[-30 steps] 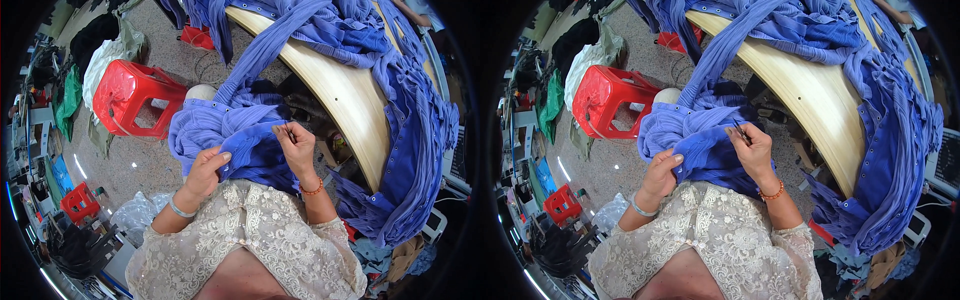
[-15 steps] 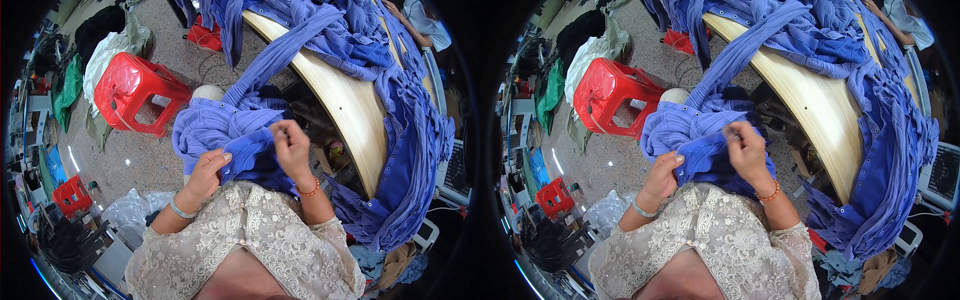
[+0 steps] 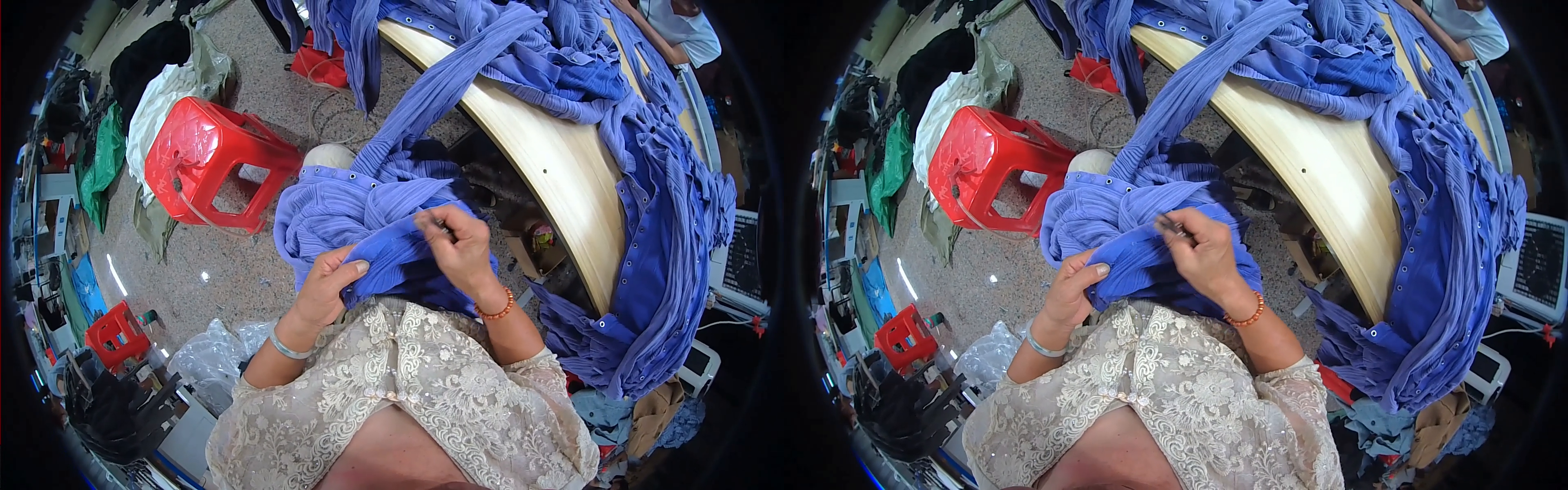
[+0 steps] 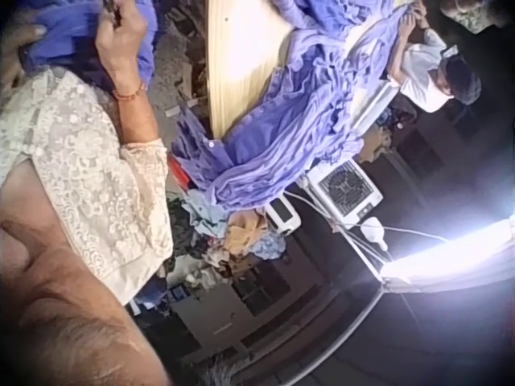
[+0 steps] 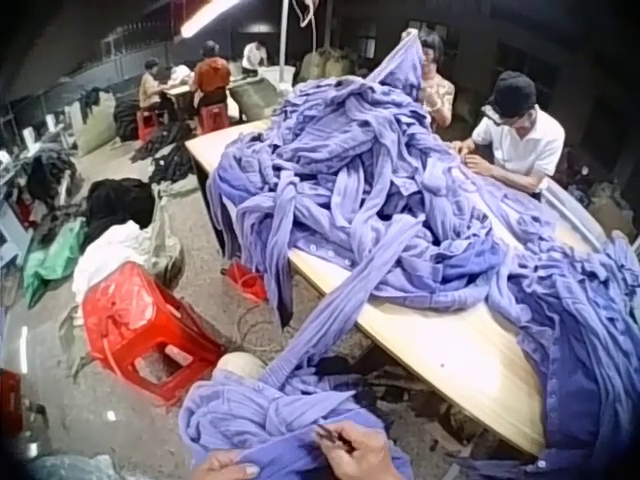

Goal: Trimming loose threads from blue fabric garments using small thread snips.

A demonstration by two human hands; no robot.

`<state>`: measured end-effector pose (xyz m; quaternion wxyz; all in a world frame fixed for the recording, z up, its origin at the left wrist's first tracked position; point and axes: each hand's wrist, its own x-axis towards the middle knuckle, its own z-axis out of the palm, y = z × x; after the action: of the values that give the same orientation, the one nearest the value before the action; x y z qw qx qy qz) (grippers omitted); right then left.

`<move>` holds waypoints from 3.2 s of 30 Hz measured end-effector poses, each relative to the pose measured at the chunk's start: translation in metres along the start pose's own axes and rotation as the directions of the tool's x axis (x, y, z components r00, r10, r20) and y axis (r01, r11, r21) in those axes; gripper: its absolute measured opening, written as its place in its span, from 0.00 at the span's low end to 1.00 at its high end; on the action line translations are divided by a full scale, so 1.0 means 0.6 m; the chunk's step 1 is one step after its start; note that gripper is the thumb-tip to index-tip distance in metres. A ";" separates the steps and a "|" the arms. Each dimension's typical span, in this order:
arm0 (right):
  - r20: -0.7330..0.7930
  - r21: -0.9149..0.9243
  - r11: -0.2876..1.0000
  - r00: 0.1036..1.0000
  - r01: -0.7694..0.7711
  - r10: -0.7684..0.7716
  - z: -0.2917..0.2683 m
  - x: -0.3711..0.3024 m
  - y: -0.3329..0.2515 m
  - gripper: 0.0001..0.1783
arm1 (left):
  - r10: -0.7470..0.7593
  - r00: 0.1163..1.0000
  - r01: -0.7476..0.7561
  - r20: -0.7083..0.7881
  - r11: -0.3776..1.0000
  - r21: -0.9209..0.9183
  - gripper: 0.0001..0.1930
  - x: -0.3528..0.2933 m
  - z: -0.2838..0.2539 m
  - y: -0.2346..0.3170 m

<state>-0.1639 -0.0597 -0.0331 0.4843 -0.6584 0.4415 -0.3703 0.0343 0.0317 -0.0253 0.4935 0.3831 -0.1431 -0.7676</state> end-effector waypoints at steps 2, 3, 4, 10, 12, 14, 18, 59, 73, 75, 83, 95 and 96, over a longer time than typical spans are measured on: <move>-0.090 -0.054 0.996 0.994 -0.074 0.069 -0.022 0.007 0.004 0.03 | 0.029 1.000 -0.028 0.012 0.999 -0.018 0.17 -0.004 -0.001 0.001; -0.126 -0.056 0.990 0.985 -0.126 0.118 -0.031 0.012 0.003 0.04 | 0.032 0.999 -0.031 0.009 0.999 -0.019 0.17 -0.005 -0.003 0.000; -0.163 -0.051 0.992 0.981 -0.113 0.104 -0.039 0.014 0.012 0.04 | 0.032 0.999 -0.032 0.011 0.999 -0.012 0.17 -0.005 -0.004 -0.001; 0.151 0.079 0.985 0.979 -0.152 0.139 -0.019 0.002 -0.044 0.11 | 0.033 0.999 -0.032 -0.001 0.988 0.152 0.17 0.001 0.004 0.001; 0.247 0.044 0.996 0.967 -0.081 0.068 -0.003 -0.001 -0.059 0.18 | 0.032 0.999 -0.031 0.002 0.973 0.231 0.16 0.005 0.008 0.004; 0.268 0.001 0.990 0.954 0.140 -0.135 0.017 0.003 -0.050 0.17 | 0.097 0.994 -0.110 0.054 0.922 0.371 0.14 0.006 0.021 0.012; 0.299 -0.148 0.974 0.946 0.173 -0.123 0.017 0.012 -0.060 0.14 | 0.092 0.994 -0.111 0.062 0.845 0.523 0.13 0.003 0.009 0.013; 0.627 0.286 0.871 0.765 -0.399 0.145 -0.003 0.075 -0.042 0.14 | 0.184 0.979 -0.202 0.087 0.819 0.537 0.12 -0.054 -0.069 0.085; 0.635 0.002 0.993 0.767 -0.122 0.093 0.019 0.076 -0.126 0.14 | 0.415 0.845 -0.535 0.339 0.638 0.554 0.19 0.022 -0.018 0.002; 0.705 -0.014 0.998 0.707 -0.067 0.058 0.028 0.093 -0.122 0.10 | 0.485 0.832 -0.552 0.270 0.682 0.480 0.19 -0.003 -0.013 0.004; 0.565 -0.055 0.998 0.825 0.006 0.026 0.056 0.098 -0.123 0.06 | 0.451 0.891 -0.453 0.054 0.874 0.176 0.16 -0.016 0.001 0.006; 0.490 -0.301 0.715 0.745 0.631 -0.452 0.078 0.008 -0.142 0.11 | 0.460 0.882 -0.443 -0.107 0.884 0.152 0.13 -0.005 0.003 -0.021; 0.485 -0.301 0.695 0.733 0.653 -0.478 0.078 0.006 -0.138 0.11 | 0.474 0.875 -0.461 -0.102 0.878 0.128 0.13 -0.003 0.002 -0.024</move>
<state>-0.1012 -0.0370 0.0352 0.2504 -0.9140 0.1865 -0.2591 0.0245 0.0399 -0.0323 0.6528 0.4104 -0.2369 -0.5910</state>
